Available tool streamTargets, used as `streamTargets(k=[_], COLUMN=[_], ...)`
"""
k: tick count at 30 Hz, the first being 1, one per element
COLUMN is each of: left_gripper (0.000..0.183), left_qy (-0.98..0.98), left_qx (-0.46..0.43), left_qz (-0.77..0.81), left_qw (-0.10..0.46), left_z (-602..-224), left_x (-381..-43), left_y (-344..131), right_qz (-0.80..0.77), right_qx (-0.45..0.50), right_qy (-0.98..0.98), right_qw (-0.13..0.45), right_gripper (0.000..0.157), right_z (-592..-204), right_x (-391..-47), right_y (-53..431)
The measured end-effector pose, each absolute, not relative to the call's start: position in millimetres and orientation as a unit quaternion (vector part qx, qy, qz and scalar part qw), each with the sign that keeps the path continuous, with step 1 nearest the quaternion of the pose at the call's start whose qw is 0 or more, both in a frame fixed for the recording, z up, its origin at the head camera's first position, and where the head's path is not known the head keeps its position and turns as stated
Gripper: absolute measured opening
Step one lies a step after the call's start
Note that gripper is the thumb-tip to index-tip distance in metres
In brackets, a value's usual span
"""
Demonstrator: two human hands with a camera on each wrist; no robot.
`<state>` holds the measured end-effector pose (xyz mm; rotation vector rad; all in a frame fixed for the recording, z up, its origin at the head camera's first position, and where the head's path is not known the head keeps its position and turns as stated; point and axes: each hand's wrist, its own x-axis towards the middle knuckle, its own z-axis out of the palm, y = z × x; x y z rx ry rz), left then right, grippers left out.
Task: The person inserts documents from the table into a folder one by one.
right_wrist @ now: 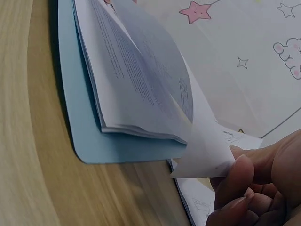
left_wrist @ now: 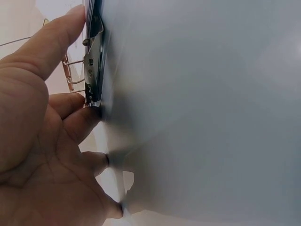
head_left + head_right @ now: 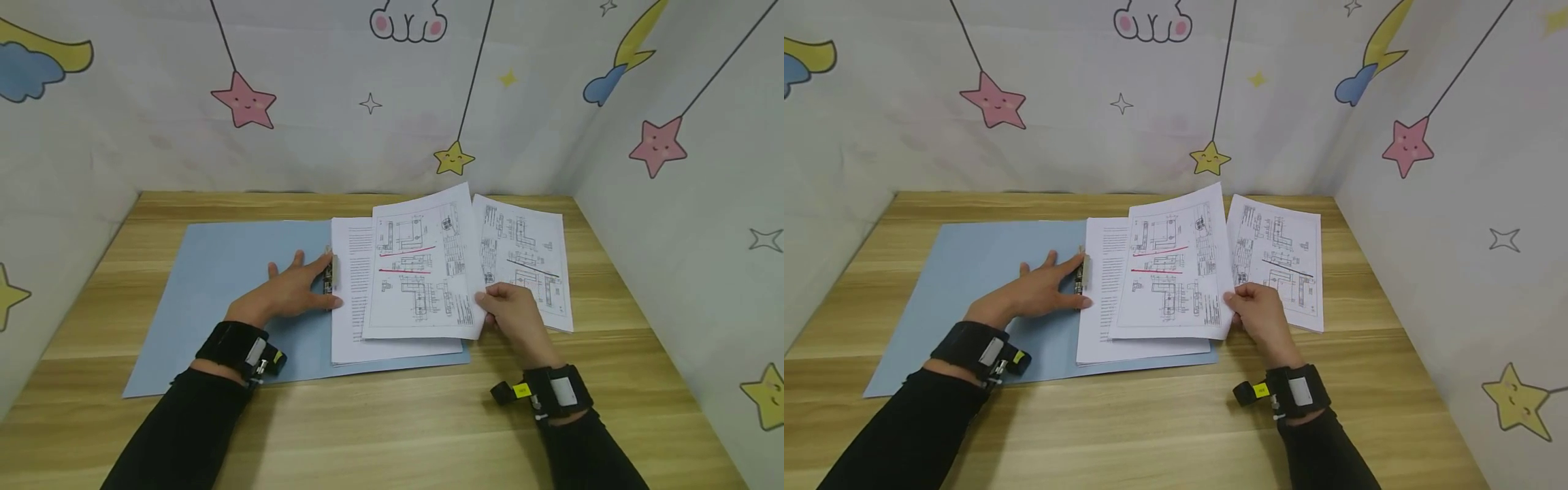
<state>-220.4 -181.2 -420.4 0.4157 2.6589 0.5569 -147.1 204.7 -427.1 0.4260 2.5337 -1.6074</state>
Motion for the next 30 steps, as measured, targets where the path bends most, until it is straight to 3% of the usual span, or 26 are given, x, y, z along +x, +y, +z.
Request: streamTargets(k=[7, 17, 30], left_gripper=[0.104, 0.105, 0.105], left_qy=[0.949, 0.947, 0.949], left_qx=[0.147, 0.149, 0.145], left_qz=[0.2, 0.208, 0.201], left_qw=[0.196, 0.194, 0.196], left_z=[-420, -420, -422], left_x=[-220, -219, -220], left_y=[-180, -181, -181], right_qz=[-0.522, -0.384, -0.378], right_qx=[0.118, 0.071, 0.061], right_qy=[0.841, 0.92, 0.924], right_qw=[0.076, 0.03, 0.0], right_gripper=[0.022, 0.024, 0.017], right_z=[-427, -430, -425], right_x=[-143, -140, -140], right_y=[187, 171, 160])
